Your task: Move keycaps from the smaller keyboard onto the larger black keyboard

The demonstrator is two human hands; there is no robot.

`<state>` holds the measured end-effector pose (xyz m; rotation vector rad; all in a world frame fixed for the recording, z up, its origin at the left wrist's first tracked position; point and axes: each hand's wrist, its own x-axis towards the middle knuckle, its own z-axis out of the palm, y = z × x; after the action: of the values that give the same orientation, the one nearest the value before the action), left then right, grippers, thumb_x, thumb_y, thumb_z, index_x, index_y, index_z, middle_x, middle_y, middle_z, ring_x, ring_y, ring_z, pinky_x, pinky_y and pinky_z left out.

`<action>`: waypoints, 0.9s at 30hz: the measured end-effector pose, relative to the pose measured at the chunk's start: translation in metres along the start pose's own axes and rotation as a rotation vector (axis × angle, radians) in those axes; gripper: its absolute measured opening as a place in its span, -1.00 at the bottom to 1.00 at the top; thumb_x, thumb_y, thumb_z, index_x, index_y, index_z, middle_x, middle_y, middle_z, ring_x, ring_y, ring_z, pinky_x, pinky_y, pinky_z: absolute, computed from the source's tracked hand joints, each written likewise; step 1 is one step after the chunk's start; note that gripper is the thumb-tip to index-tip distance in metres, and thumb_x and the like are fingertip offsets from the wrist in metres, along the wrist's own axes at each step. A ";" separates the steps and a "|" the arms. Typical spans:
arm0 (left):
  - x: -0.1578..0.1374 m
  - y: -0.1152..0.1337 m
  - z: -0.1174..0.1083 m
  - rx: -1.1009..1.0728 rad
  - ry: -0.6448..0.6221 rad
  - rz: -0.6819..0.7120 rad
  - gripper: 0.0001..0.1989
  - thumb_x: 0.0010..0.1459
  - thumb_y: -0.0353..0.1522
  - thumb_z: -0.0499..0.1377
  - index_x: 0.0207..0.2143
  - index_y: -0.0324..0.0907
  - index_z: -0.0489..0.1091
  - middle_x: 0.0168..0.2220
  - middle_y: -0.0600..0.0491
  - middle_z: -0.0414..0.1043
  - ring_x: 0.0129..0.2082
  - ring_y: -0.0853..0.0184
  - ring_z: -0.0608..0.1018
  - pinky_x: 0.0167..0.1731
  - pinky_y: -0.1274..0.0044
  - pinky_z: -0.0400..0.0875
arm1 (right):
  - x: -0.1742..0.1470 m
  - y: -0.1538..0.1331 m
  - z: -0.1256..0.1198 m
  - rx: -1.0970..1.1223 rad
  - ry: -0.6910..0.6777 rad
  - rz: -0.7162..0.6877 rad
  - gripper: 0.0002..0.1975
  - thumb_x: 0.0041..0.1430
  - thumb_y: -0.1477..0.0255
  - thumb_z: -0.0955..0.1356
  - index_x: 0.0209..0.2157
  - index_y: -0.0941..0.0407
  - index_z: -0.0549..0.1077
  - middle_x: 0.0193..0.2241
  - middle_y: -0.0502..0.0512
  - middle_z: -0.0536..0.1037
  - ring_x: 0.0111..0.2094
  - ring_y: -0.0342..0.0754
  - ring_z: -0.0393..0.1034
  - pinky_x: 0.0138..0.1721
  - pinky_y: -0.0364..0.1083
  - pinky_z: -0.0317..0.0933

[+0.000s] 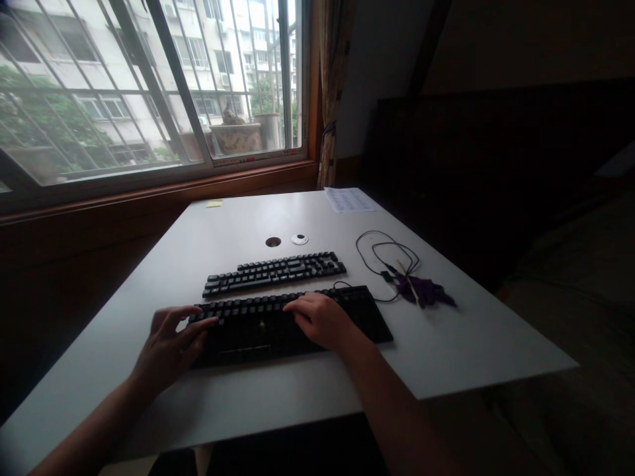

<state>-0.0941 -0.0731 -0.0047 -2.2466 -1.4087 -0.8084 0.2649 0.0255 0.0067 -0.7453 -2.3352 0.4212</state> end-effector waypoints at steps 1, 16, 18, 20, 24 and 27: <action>0.000 0.000 0.000 0.002 -0.020 0.007 -0.74 0.32 -0.31 0.19 0.00 0.09 0.58 0.03 -0.04 0.39 0.00 0.13 0.43 -0.02 0.29 0.52 | 0.000 0.000 0.000 0.000 0.000 0.000 -0.71 0.23 0.63 0.33 -0.11 0.07 0.60 -0.27 0.10 0.65 -0.23 -0.03 0.54 -0.13 -0.05 0.41; -0.001 -0.022 0.004 -0.096 -0.073 -0.098 -0.76 0.38 -0.33 0.14 0.04 -0.06 0.49 -0.07 -0.04 0.44 -0.10 0.19 0.50 -0.07 0.33 0.50 | 0.000 -0.001 0.000 -0.002 -0.001 0.006 -0.72 0.23 0.63 0.33 -0.12 0.08 0.61 -0.27 0.10 0.65 -0.23 -0.01 0.54 -0.13 -0.04 0.40; -0.001 -0.029 0.003 -0.099 -0.081 -0.142 -0.76 0.39 -0.31 0.12 0.04 -0.06 0.49 -0.08 -0.04 0.44 -0.11 0.20 0.53 -0.09 0.35 0.50 | 0.001 -0.001 0.001 -0.006 0.002 0.003 -0.72 0.23 0.63 0.33 -0.12 0.08 0.61 -0.27 0.10 0.65 -0.24 -0.02 0.54 -0.14 -0.05 0.40; 0.000 -0.037 0.002 -0.115 -0.108 -0.181 -0.74 0.41 -0.29 0.09 0.04 -0.08 0.49 -0.09 -0.03 0.45 -0.13 0.22 0.55 -0.14 0.40 0.50 | 0.001 -0.001 0.001 -0.008 0.005 -0.005 -0.72 0.23 0.63 0.34 -0.12 0.08 0.60 -0.27 0.10 0.65 -0.24 -0.01 0.53 -0.14 -0.05 0.40; 0.008 -0.057 -0.001 -0.104 -0.126 -0.216 -0.74 0.41 -0.29 0.08 0.05 -0.09 0.47 -0.10 -0.02 0.45 -0.19 0.25 0.55 -0.21 0.42 0.48 | 0.001 0.000 0.002 -0.015 0.005 -0.028 -0.71 0.21 0.65 0.34 -0.12 0.10 0.60 -0.28 0.11 0.65 -0.23 0.00 0.53 -0.13 -0.05 0.38; 0.020 -0.075 0.001 -0.068 -0.100 -0.192 -0.73 0.36 -0.32 0.09 0.03 -0.10 0.49 -0.16 -0.01 0.44 -0.23 0.24 0.53 -0.17 0.37 0.46 | 0.001 0.000 0.003 -0.024 0.008 -0.033 -0.71 0.22 0.65 0.34 -0.12 0.09 0.60 -0.28 0.10 0.65 -0.23 0.00 0.53 -0.14 -0.05 0.38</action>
<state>-0.1551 -0.0260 0.0084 -2.2552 -1.6885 -0.8247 0.2626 0.0257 0.0046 -0.7169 -2.3453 0.3759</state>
